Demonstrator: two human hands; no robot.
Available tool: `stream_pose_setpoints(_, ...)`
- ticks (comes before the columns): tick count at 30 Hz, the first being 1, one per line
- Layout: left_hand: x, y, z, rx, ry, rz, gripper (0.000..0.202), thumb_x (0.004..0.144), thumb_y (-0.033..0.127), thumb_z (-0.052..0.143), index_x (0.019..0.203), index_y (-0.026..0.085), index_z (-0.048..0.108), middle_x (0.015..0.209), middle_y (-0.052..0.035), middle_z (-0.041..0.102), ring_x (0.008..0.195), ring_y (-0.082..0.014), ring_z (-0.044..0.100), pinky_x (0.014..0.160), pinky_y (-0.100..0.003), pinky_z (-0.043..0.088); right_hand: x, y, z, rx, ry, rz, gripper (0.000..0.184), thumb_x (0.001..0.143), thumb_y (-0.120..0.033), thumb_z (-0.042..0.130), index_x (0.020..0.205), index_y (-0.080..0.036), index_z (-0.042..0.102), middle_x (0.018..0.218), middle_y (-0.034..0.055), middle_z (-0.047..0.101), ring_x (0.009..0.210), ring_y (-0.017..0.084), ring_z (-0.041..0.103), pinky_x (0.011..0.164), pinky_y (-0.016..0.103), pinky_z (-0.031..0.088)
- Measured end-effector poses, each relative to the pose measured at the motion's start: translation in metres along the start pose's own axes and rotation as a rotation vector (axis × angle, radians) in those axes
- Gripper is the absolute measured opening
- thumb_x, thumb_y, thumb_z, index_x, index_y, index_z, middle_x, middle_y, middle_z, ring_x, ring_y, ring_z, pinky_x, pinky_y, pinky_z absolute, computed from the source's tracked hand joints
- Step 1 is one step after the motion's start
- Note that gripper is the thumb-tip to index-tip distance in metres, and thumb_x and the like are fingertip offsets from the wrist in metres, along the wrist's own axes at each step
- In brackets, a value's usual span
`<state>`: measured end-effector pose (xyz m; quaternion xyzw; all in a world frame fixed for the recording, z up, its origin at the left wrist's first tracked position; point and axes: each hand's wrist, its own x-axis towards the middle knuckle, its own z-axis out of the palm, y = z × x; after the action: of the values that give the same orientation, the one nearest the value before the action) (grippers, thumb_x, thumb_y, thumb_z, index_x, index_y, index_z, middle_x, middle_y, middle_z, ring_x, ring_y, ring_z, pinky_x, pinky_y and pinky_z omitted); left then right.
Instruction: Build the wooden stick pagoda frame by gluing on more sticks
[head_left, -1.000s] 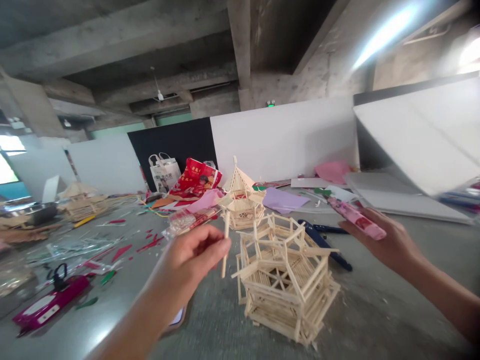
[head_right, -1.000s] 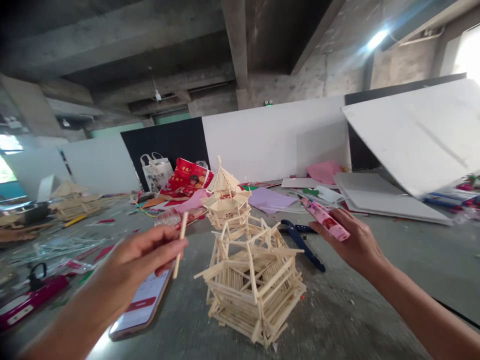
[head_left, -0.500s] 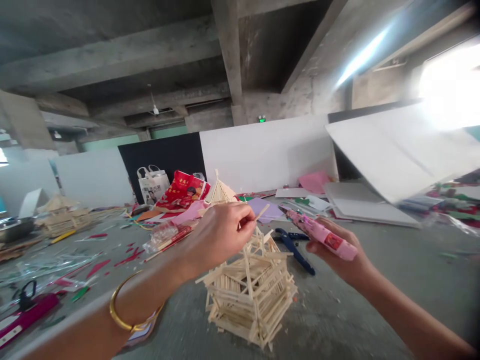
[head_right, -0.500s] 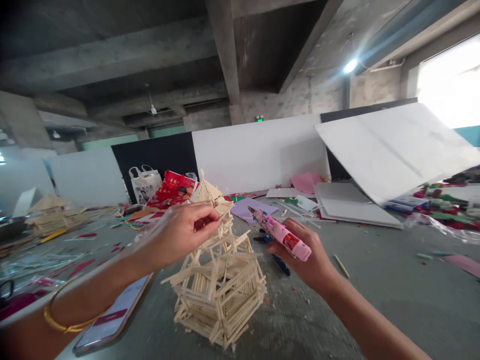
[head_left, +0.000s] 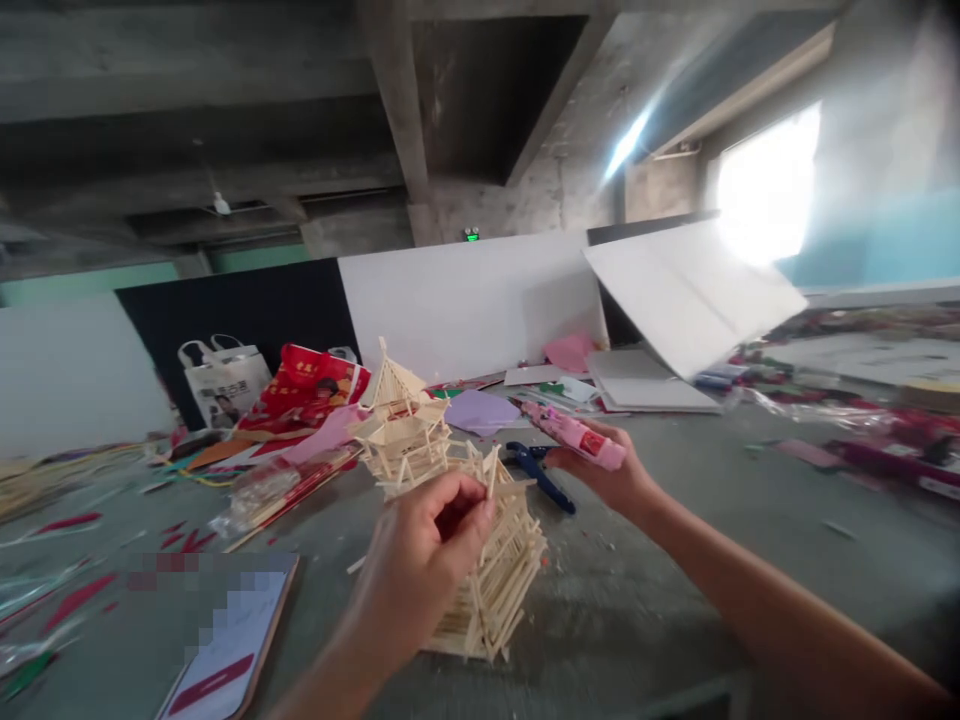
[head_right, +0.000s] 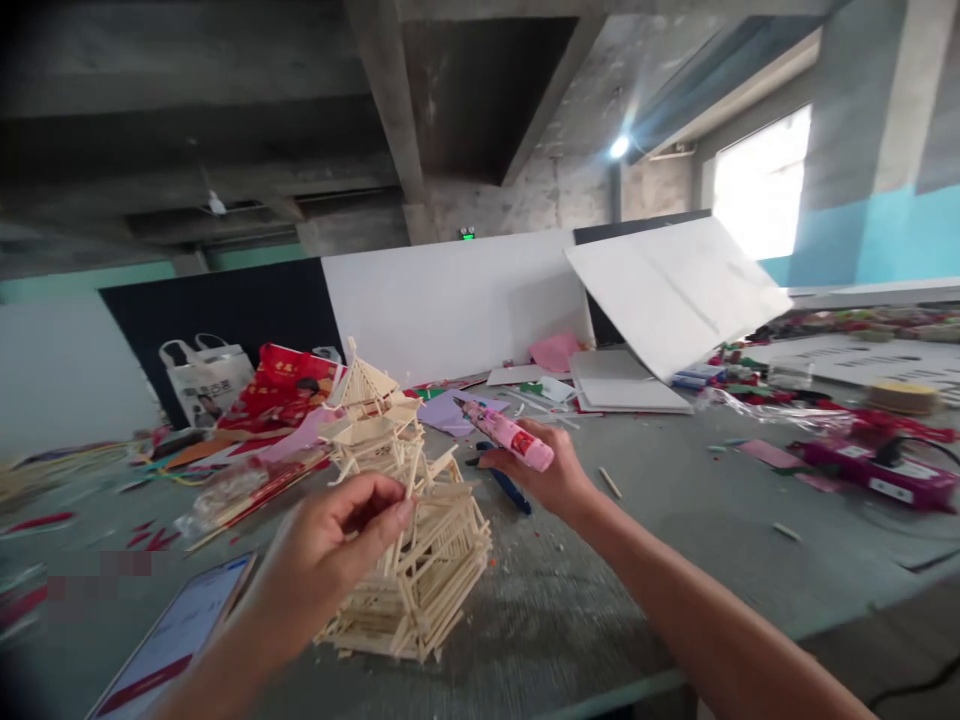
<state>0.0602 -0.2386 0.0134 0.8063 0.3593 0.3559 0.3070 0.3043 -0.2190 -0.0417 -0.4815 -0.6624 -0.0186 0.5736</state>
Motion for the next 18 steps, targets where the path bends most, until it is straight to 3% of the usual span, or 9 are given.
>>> stream_pose_setpoints(4, 0.0, 0.007, 0.019, -0.147, 0.013, -0.057, 0.024, 0.075, 0.042, 0.056, 0.067, 0.019, 0.057, 0.054, 0.0026, 0.044, 0.051, -0.01, 0.036, 0.048, -0.021, 0.028, 0.002, -0.001, -0.001, -0.215, 0.111, -0.061, 0.038, 0.081, -0.047, 0.058, 0.061, -0.021, 0.041, 0.06, -0.0013, 0.046, 0.055, 0.014, 0.043, 0.054, 0.026, 0.034)
stream_pose_setpoints(8, 0.002, 0.015, 0.044, -0.178, -0.041, -0.015, 0.024, 0.077, 0.04, 0.055, 0.067, 0.018, 0.055, 0.054, 0.0023, 0.046, 0.05, -0.0099, 0.039, 0.048, -0.021, 0.03, 0.001, -0.001, 0.0, -0.324, 0.178, -0.063, 0.03, 0.085, -0.043, 0.05, 0.068, -0.022, 0.037, 0.067, 0.0006, 0.047, 0.059, 0.016, 0.045, 0.057, 0.027, 0.034)
stream_pose_setpoints(12, 0.007, 0.021, 0.063, -0.14, -0.135, 0.007, 0.023, 0.082, 0.037, 0.051, 0.071, 0.018, 0.055, 0.06, 0.0008, 0.054, 0.054, -0.0106, 0.045, 0.052, -0.022, 0.034, 0.001, 0.001, 0.0, -0.332, 0.186, -0.013, 0.018, 0.082, -0.035, 0.049, 0.076, -0.022, 0.039, 0.072, 0.0007, 0.049, 0.061, 0.017, 0.046, 0.057, 0.026, 0.034)
stream_pose_setpoints(18, 0.012, 0.021, 0.079, -0.116, -0.168, 0.028, 0.022, 0.083, 0.035, 0.049, 0.071, 0.017, 0.054, 0.06, 0.002, 0.053, 0.053, -0.0091, 0.044, 0.051, -0.022, 0.033, 0.004, 0.004, -0.003, -0.374, 0.158, 0.094, 0.015, 0.081, -0.029, 0.045, 0.069, -0.021, 0.039, 0.075, 0.0025, 0.052, 0.063, 0.017, 0.048, 0.056, 0.025, 0.034)
